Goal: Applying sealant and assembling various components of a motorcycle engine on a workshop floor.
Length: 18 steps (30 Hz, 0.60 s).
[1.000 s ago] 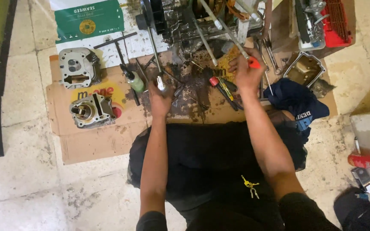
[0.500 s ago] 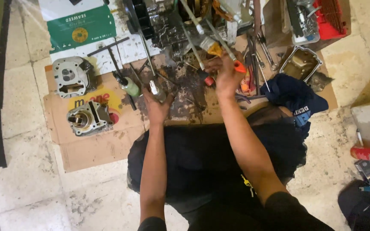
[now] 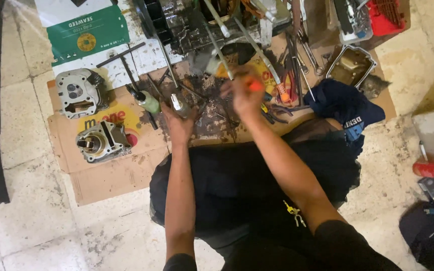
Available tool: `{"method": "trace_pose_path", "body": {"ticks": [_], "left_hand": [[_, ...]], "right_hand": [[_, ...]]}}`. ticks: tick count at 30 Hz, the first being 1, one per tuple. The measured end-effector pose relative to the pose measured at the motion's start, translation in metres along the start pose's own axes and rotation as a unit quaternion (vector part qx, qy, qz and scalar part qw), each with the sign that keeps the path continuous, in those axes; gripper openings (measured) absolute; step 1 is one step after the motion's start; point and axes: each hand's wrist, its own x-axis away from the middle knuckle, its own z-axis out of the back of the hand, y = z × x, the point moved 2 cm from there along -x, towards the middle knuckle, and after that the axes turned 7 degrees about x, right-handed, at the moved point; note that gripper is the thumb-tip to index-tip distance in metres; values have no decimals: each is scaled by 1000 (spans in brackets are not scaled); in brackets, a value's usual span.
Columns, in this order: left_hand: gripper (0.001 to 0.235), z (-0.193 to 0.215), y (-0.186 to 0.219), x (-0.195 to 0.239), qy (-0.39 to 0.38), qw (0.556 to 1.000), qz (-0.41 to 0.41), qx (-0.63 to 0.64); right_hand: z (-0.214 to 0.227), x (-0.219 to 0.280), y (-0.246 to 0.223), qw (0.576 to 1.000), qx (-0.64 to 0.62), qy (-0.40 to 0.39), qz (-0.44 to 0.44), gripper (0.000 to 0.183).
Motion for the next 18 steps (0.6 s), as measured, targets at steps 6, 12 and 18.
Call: {"method": "trace_pose_path", "body": {"ticks": [6, 12, 18], "left_hand": [[123, 2, 1, 0, 22, 1000, 12, 2], [121, 4, 22, 6, 14, 1000, -8, -7], [128, 2, 15, 9, -1, 997, 9, -80]], "right_hand": [[39, -5, 24, 991, 80, 36, 102, 16], [100, 74, 120, 940, 303, -144, 60, 10], [95, 50, 69, 791, 450, -380, 166, 61]]}}
